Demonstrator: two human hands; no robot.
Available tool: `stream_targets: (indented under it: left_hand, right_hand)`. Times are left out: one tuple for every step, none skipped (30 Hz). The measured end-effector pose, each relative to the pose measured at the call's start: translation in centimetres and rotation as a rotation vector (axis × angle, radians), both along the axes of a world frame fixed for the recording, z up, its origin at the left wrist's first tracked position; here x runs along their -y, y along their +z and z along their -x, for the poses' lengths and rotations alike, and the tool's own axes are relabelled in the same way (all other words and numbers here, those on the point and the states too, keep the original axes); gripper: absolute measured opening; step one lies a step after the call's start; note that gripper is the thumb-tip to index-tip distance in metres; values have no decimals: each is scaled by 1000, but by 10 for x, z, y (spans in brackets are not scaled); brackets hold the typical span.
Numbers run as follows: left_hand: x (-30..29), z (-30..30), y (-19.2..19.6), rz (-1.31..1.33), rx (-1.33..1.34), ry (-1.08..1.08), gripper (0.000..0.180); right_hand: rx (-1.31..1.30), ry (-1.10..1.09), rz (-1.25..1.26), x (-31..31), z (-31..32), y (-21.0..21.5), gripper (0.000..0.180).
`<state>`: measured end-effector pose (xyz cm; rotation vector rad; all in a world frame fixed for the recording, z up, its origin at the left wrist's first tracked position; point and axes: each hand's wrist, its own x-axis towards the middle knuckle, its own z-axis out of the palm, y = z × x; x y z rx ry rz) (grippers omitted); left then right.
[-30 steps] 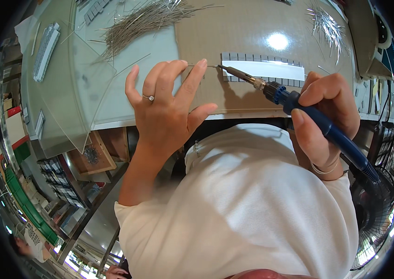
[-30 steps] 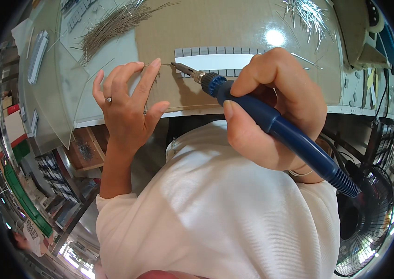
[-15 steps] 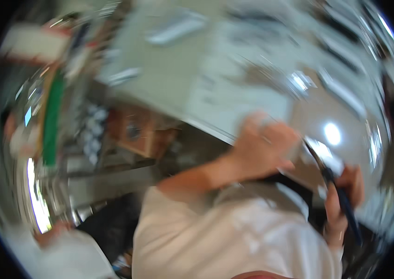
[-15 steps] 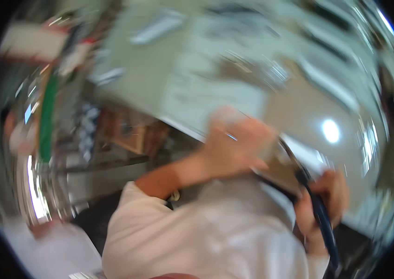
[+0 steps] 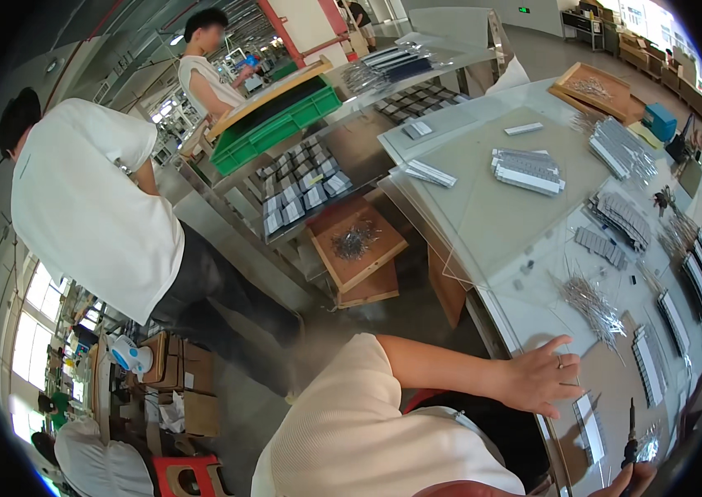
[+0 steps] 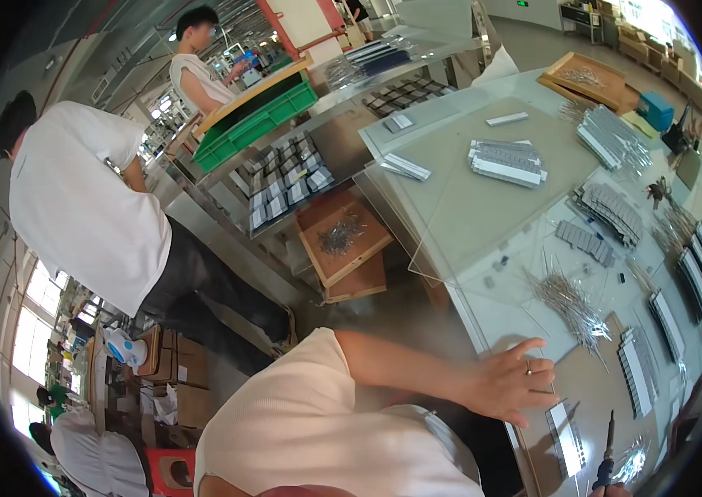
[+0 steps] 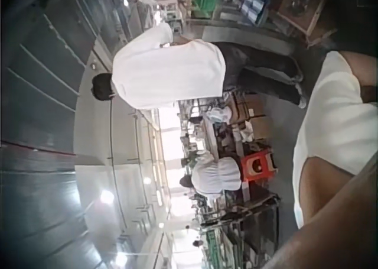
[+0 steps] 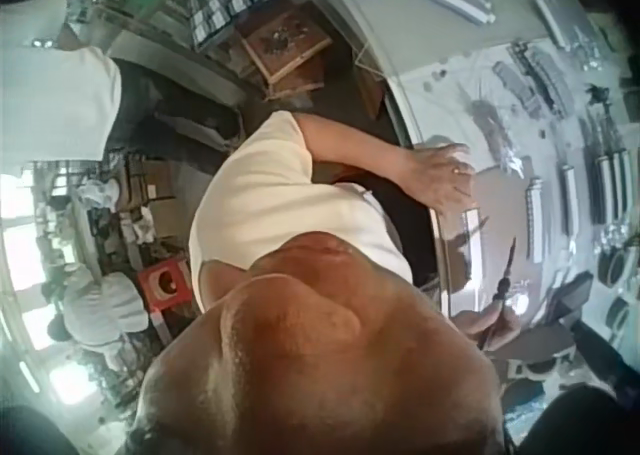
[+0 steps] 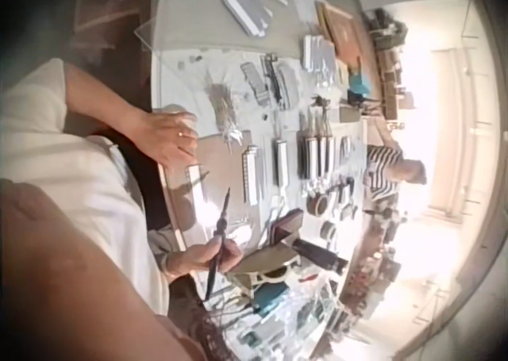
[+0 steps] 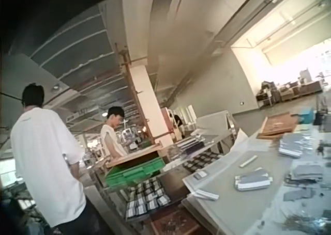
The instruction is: The person aligns thin wires onto small component strips and solders them using a soldering iron by hand.
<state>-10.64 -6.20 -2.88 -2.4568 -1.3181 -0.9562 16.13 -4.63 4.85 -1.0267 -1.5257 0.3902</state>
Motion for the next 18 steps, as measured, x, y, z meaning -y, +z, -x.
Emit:
stream_targets:
  left_hand:
    - [-3,1,0,-5,-21,3,63]
    - [-4,1,3,-7,-38,7,62]
    - [-5,0,5,-31,-52,8,65]
    - [-6,0,6,-24,-39,3,65]
    - [-5,0,7,-13,-50,16,68]
    - [-5,1,9,-2,-65,23,72]
    - [-6,3,11,1,-74,39,79]
    - [-5,4,13,11,-65,31,79]
    - [-4,5,14,42,-74,25,78]
    - [-1,5,15,73,-84,19,76]
    - [3,6,15,69,-70,10,78]
    - [7,6,14,74,-65,4,78]
    - [11,6,14,53,-61,18,79]
    - [14,6,15,33,-67,35,80]
    - [14,4,15,39,-72,38,80]
    - [11,1,16,38,-53,74,79]
    - [9,-1,16,36,-35,113,79]
    - [7,-7,15,39,-41,119,79]
  right_hand:
    - [-8,-37,-15,-1,-4,-2,23]
    - [-13,-70,-31,-1,-10,-4,23]
    - [-13,-104,-44,-1,-15,-5,23]
    - [-38,-108,-76,0,-18,-5,24]
    - [21,-188,-50,2,-27,-8,25]
    - [-4,-225,-40,3,-29,-13,25]
    - [-23,-244,-30,3,-33,-15,25]
    - [-43,-265,-20,4,-37,-18,25]
    - [-64,-280,-11,4,-40,-20,25]
    - [-79,-290,-2,5,-43,-21,25]
    - [-94,-304,5,6,-45,-24,25]
    - [-108,-309,11,6,-47,-25,25]
    - [-121,-316,12,6,-49,-26,25]
    - [-137,-319,23,6,-51,-28,25]
    - [-149,-321,30,6,-53,-29,25]
    - [-169,-317,37,5,-54,-29,25]
    - [-179,-319,45,5,-54,-31,25]
    - [-194,-319,51,4,-55,-33,25]
